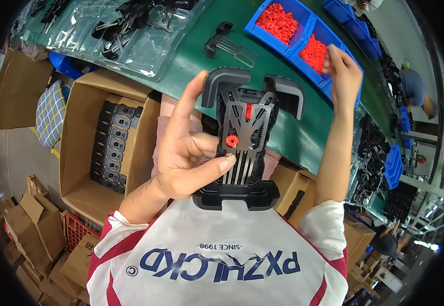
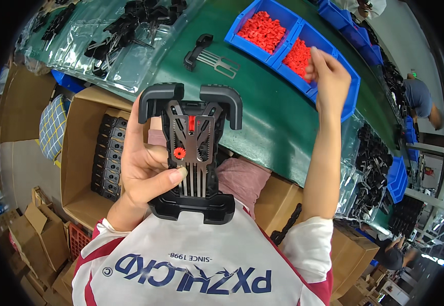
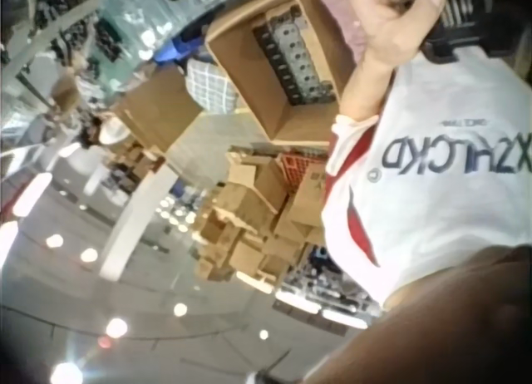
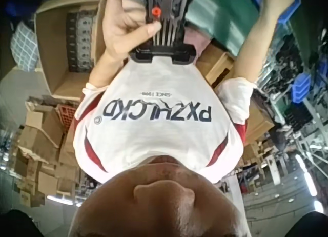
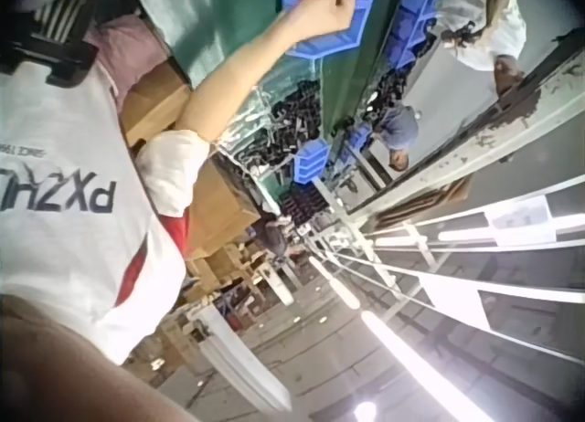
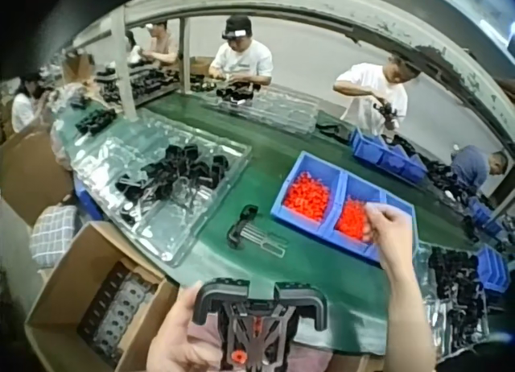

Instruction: Assemble mobile phone holder brackets by attaching small red components and rubber pads at a workstation.

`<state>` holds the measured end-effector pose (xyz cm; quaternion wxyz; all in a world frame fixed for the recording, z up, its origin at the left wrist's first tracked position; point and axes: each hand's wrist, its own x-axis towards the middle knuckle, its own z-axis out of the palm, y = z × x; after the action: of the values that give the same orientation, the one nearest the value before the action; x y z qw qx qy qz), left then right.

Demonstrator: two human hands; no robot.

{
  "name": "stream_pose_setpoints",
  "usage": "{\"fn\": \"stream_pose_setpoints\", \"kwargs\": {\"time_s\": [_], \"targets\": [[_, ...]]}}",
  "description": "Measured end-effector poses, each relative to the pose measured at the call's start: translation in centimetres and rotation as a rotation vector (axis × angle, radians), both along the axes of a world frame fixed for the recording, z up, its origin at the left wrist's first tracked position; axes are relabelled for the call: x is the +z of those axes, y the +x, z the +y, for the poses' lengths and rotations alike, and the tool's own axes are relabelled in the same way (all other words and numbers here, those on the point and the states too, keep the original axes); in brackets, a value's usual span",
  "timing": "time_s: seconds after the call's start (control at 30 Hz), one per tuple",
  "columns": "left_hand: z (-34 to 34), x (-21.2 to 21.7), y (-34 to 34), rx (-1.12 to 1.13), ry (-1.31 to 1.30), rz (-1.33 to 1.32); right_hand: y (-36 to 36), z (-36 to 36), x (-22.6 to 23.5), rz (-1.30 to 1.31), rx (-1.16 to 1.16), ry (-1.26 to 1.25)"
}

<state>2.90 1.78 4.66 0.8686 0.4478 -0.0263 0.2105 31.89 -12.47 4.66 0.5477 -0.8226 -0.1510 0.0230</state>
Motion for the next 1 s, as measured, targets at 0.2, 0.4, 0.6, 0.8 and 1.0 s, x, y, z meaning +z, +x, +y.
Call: {"fn": "stream_pose_setpoints", "kwargs": {"time_s": [0.2, 0.4, 0.6, 0.8, 1.0], "targets": [[0.1, -0.3, 0.1, 0.023, -0.002, 0.042, -8.9, -3.3, 0.8, 0.42, 0.371, 0.659], [-0.5, -0.5, 0.4, 0.004, 0.0, 0.099, -16.2, -2.3, 2.2, 0.393, 0.46, 0.569], [-1.0, -1.2, 0.7, 0.001, 0.089, 0.041, -16.8, -1.4, 2.4, -0.038, 0.642, 0.347], [-0.8, -0.9, 0.3, 0.043, 0.22, 0.216, -17.0, -1.4, 2.2, -0.043, 0.651, 0.278], [-1.4, -0.5, 0.8, 0.105, 0.213, 0.139, -17.3, -1.3, 2.0, -0.041, 0.611, 0.32]]}}
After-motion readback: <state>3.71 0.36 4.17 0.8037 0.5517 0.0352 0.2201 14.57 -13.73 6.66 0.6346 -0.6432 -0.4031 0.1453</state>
